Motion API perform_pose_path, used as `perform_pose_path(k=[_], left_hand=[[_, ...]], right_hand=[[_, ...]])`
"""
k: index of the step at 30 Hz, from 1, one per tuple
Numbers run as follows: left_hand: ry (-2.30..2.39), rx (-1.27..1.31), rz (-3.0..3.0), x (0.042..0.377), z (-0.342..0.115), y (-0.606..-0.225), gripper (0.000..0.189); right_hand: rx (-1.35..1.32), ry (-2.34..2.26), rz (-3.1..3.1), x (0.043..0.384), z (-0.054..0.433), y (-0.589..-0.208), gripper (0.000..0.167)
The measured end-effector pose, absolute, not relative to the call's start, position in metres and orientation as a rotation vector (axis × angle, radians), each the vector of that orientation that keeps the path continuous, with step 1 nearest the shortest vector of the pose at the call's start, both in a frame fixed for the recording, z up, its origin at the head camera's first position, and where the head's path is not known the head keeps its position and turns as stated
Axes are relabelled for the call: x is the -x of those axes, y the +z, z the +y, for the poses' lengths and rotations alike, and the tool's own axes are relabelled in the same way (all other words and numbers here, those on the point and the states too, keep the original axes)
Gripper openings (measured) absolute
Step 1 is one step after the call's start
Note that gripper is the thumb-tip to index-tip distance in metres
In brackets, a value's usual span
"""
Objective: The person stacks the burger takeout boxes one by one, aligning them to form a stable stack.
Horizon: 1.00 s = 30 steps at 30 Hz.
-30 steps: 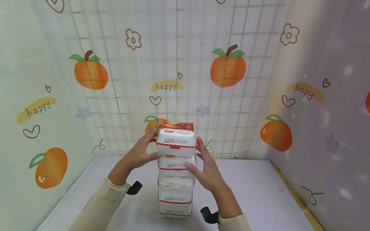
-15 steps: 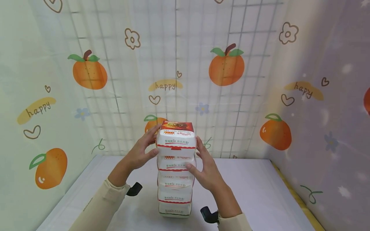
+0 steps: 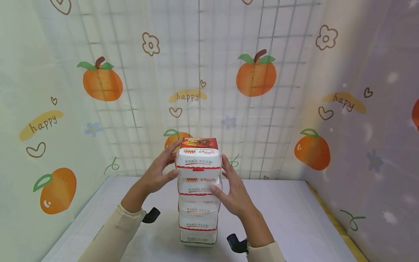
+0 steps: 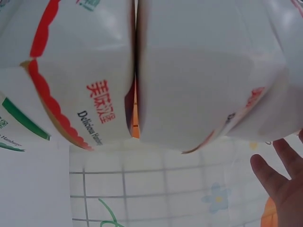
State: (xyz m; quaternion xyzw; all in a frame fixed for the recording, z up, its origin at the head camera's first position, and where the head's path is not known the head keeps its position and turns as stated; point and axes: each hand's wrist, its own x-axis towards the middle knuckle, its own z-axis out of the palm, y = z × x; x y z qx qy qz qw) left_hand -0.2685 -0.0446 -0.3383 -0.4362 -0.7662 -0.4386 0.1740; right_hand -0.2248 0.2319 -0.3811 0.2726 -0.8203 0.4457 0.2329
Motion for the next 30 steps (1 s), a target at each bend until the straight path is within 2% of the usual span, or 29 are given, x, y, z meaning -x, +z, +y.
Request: perform_pose_path(k=[30], left_hand=[[-1.267, 1.278, -2.143, 0.2714, -0.0505, -0.3431, 0.087]], right_hand=[[-0.728, 1.204, -2.263, 0.2227, 0.2293, -0.3833, 0.094]])
